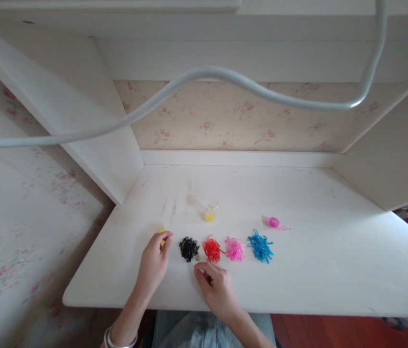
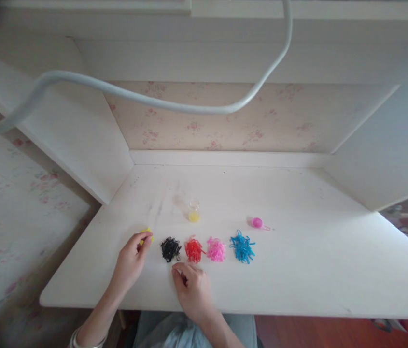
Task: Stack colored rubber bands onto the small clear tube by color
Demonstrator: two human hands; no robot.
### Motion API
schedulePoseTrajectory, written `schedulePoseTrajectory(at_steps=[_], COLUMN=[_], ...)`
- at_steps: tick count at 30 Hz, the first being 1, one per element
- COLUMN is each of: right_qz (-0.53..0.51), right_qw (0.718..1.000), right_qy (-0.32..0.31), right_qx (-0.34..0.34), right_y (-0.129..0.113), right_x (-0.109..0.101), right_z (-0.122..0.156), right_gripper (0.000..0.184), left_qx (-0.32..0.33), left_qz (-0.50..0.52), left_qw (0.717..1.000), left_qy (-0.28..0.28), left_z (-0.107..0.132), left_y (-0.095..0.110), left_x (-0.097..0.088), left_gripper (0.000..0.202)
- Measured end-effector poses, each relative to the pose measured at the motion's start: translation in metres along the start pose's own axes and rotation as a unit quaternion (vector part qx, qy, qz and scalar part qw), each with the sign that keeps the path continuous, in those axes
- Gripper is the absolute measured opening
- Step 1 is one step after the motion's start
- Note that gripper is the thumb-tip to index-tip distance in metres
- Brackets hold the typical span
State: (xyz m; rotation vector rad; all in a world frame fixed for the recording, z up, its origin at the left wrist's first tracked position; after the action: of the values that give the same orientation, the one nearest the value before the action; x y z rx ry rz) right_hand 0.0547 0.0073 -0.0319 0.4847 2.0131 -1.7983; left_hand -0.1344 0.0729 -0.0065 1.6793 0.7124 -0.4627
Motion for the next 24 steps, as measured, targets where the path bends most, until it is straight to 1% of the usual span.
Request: schedulePoseTrajectory(at_steps=[3, 5, 9, 12, 17, 24], right_qz=[-0.008, -0.010, -0.005, -0.006, -0.011, -0.007], right_qw=[1.000, 1.000, 1.000, 1.000, 1.000, 1.000], right_qy=[-0.005, -0.005, -0.002, -0.002, -0.001, -0.013], right_qx=[0.001, 0.000, -0.001, 0.000, -0.004, -0.003], right_y=[0.000, 0.000, 0.001, 0.001, 0.002, 0.002], right_x=[-0.001, -0.002, -0.002, -0.002, -0.003, -0.004], right_z=[0.000, 0.000, 0.000, 0.000, 0.001, 0.001], right_gripper=[0.023, 0.023, 0.023, 0.024, 0.023, 0.024], left_qx=[-0.030, -0.037, -0.039, -0.031, -0.032, -0.006], left_qz=[0.025, 0.043, 0.088, 0.121, 0.131, 0.124], left_qw=[0.999, 0.998, 0.994, 0.991, 0.989, 0.991], left_qy=[-0.011, -0.022, -0.043, -0.055, -0.060, -0.049], left_z=[-0.009, -0.016, -0.029, -0.037, -0.042, -0.044], left_y=[0.019, 0.035, 0.062, 0.075, 0.087, 0.093], left_x=[0.004, 0.005, 0.010, 0.014, 0.019, 0.022], left_gripper=[0.031, 0.032, 0.032, 0.033, 0.033, 0.029])
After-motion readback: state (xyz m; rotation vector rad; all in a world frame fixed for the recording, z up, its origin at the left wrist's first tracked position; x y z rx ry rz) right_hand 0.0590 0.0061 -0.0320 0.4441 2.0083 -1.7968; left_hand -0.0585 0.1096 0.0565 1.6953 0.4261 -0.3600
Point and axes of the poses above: each hand's wrist, its own z-axis away from the middle knuckle, its own x-axis out of the palm, y = z × x, the point moved 2 cm from there along -z, towards the middle knuckle, and after that the axes turned 2 degrees about y, right-handed, at the moved point
